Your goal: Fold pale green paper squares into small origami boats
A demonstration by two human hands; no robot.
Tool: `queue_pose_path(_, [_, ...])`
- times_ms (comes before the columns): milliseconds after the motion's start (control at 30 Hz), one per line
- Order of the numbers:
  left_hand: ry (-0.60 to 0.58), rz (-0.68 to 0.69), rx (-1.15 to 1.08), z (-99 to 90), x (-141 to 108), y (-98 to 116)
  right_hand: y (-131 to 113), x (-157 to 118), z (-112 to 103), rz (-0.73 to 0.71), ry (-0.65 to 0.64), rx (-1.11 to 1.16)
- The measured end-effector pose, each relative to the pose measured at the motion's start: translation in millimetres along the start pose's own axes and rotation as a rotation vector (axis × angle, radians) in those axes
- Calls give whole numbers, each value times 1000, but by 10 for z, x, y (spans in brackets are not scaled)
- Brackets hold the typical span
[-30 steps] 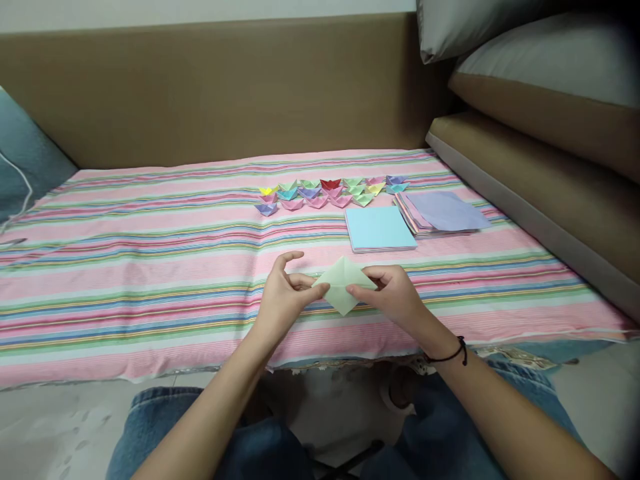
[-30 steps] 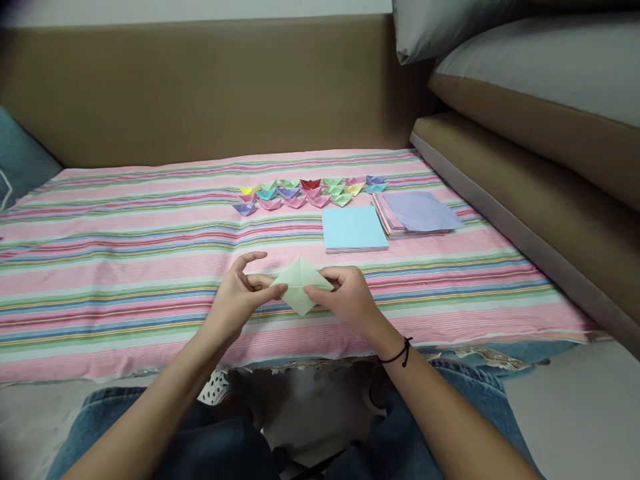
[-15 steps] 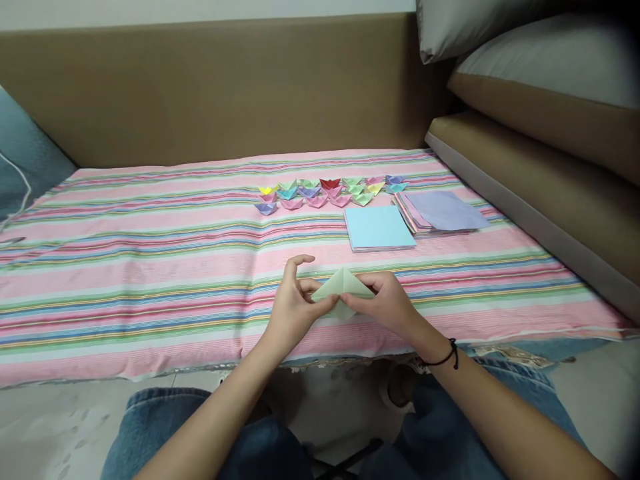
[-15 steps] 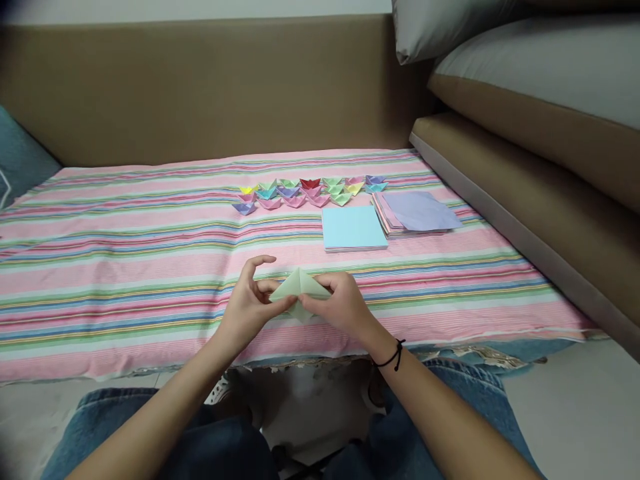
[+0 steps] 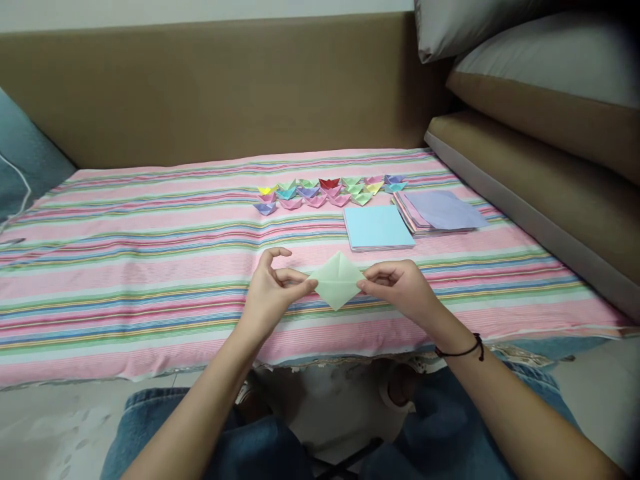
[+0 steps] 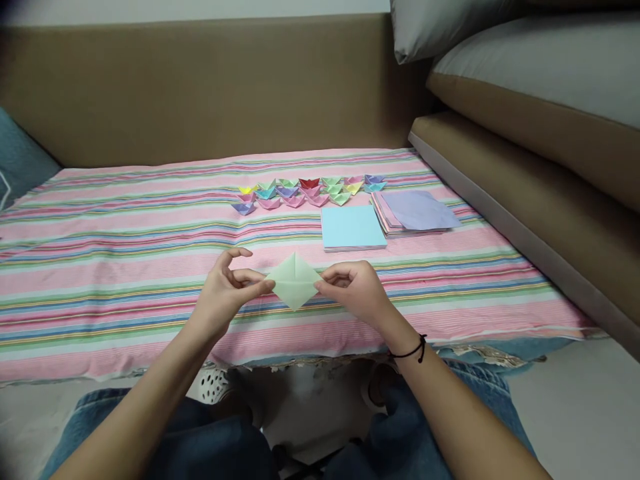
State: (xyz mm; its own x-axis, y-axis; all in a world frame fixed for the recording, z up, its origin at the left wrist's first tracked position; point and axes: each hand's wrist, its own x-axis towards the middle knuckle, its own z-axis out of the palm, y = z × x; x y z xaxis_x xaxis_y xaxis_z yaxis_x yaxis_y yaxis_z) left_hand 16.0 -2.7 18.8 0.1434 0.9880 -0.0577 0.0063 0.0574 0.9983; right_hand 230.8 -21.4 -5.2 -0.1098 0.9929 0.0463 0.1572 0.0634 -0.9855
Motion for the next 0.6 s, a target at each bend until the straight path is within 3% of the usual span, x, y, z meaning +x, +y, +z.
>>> queue_pose_path(267, [-108,-10,13,-85,16,-5,-39,-35,-60,30,0,20])
queue_pose_path(433, [-150,1,-19,-59,1,-121,53,-73,-1,-16,73,87])
queue_pose_path(600, [-176,213,107,-77,-1,-284,202,-133,28,-137,122,59])
